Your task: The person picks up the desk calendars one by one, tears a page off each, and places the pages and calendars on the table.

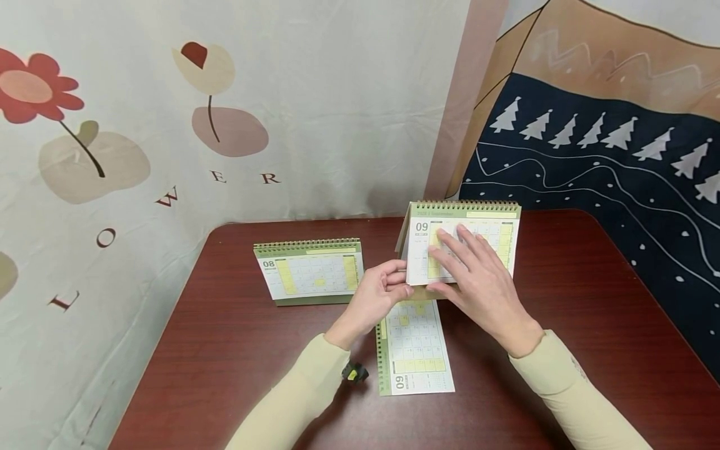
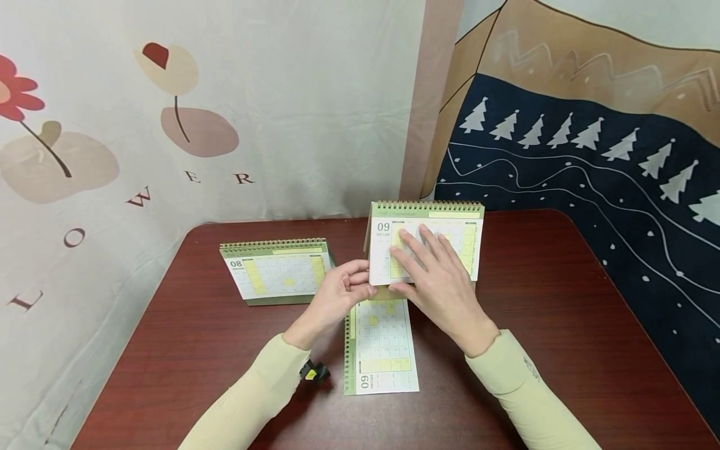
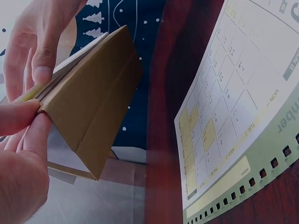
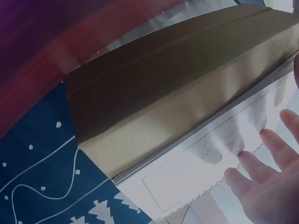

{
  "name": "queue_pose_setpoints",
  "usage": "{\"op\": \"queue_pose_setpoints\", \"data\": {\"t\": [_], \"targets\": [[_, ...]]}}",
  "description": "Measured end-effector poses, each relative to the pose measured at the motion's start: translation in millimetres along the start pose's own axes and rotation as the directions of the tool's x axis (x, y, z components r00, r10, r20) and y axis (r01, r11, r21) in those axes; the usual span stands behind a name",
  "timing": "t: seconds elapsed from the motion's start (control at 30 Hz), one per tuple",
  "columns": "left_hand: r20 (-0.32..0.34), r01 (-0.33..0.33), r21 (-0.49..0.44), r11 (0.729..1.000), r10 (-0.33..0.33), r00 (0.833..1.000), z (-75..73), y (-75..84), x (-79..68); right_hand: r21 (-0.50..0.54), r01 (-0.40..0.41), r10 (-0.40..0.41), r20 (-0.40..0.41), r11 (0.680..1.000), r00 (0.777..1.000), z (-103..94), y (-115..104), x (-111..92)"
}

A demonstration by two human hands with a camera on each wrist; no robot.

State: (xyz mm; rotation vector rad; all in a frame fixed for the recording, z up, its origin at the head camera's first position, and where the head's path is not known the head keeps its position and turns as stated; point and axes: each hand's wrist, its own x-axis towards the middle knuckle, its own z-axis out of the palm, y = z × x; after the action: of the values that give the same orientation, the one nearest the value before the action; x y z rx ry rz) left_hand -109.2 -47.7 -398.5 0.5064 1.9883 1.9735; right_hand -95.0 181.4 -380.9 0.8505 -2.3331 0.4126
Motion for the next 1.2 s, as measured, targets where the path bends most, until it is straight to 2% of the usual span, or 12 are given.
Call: {"op": "queue_pose_setpoints", "data": {"t": [0.4, 0.87, 1.2], "targets": [[0.000, -0.007, -0.019, 1.000, 0.007, 1.000, -1.0, -0.6, 0.6, 0.030, 0.039, -0.038, -0.051, 0.999, 0.998, -1.6, 3.4, -3.7], [-0.012, 0.001, -0.020, 1.000, -0.002, 1.000, 0.2, -1.5, 2.1, 0.030, 0.051, -0.049, -0.057, 0.998, 0.997, -7.0, 5.3, -7.3], [-0.014, -0.007, -0.030, 1.000, 0.006, 1.000, -0.4, -4.2, 2.5, 0.030, 0.092, -0.089, -0.084, 0.995, 0.992, -5.5, 4.4, -9.9]]}}
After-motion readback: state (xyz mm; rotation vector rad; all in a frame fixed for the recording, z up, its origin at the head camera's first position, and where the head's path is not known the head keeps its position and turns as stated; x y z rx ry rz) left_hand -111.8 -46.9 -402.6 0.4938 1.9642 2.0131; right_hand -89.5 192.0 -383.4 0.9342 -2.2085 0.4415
